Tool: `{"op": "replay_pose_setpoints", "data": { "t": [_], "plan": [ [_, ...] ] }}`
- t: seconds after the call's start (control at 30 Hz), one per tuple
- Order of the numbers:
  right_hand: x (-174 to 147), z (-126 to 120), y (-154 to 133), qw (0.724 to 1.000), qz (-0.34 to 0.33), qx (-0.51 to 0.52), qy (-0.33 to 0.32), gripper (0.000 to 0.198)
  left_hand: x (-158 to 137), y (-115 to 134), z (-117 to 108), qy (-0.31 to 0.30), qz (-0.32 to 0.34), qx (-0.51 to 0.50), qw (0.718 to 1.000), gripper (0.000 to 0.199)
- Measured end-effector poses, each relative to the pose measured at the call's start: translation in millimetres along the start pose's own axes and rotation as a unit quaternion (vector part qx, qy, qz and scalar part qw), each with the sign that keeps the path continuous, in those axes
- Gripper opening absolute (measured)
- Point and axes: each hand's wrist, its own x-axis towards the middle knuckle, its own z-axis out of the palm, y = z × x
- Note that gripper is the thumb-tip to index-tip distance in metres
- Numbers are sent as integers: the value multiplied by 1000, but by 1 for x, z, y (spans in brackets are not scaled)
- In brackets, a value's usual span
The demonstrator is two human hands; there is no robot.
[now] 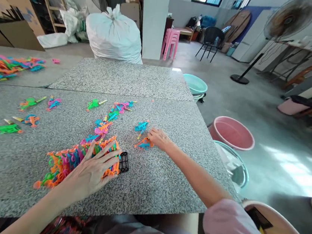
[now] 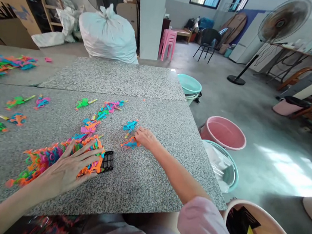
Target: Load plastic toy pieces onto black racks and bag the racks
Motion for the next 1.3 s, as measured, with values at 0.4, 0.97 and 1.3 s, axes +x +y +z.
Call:
{"op": "replay_pose_setpoints", "data": {
  "t": [0.4,0.97,1.3],
  "plan": [
    [-40,30,-145,815,165,550,73,11,2,6,-5,-9,-18,-43,999,35],
    [-14,-5,-169,968,122,213,-52,26,6,10,-7,-25,-40,-86,995,58],
    [-19,4,-159,951,129,281,-21,19,3,7,2,-15,-31,-65,997,69]
  ]
}}
